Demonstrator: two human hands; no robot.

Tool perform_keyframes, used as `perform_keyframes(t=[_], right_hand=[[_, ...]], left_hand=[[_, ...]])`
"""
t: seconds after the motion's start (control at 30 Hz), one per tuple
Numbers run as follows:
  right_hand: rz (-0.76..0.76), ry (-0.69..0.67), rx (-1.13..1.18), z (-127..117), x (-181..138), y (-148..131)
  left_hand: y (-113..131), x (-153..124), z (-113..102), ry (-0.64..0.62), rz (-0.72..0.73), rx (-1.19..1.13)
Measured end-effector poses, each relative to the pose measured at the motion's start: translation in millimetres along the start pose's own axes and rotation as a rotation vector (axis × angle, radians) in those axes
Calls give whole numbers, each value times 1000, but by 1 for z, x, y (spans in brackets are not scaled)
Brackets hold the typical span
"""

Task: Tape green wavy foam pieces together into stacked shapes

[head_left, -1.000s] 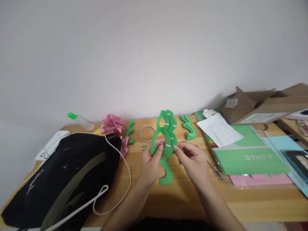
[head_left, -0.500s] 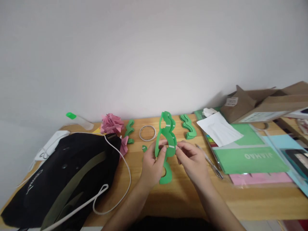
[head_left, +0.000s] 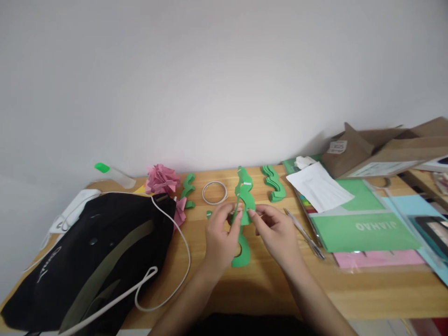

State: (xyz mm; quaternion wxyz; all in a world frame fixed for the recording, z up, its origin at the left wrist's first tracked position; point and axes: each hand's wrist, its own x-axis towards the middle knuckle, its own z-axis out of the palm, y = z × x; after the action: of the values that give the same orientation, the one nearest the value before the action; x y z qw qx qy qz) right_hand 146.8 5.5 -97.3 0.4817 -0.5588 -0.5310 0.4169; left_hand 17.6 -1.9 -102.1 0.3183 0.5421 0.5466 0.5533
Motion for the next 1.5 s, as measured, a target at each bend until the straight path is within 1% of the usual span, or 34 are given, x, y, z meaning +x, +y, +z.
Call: perform_keyframes(t=[0.1,0.2,0.33,0.43,0.53,0.7,0.83,0.97,1.03,1.13,1.17,1.37,1.5], right_hand=[[84,-51,-17,1,11,10],[146,-70,-151,3,34,23],[174,-102,-324,5,68,41],[183,-118,-502,6,84,49],[196,-128,-680,10,89,49],[235,-143,-914,19,88,39],[239,-157,-1020,24,86,32],[231,-154,-1072,27,84,30],[223,-158,-1085,26,84,29],[209,-170,-1097,22,83,28],[205,-177,-1100,21,82,28],[201,-215,-1117,18,78,28],[225,-224,-1121,20,76,28]], left_hand=[[-9,2,2,5,9,29],[-18,5,0,-28,-11,98],[-27,11,-11,-45,30,200],[-30,13,-22,-26,74,244],[-32,14,-28,-14,86,261],[-34,15,-30,-22,81,255],[-37,13,-31,-37,68,240],[-39,12,-34,-49,80,297],[-39,14,-35,-111,112,432],[-38,27,-30,-291,138,694],[-38,33,-27,-339,134,736],[-46,73,5,-524,118,875],[-51,86,17,-622,102,948]])
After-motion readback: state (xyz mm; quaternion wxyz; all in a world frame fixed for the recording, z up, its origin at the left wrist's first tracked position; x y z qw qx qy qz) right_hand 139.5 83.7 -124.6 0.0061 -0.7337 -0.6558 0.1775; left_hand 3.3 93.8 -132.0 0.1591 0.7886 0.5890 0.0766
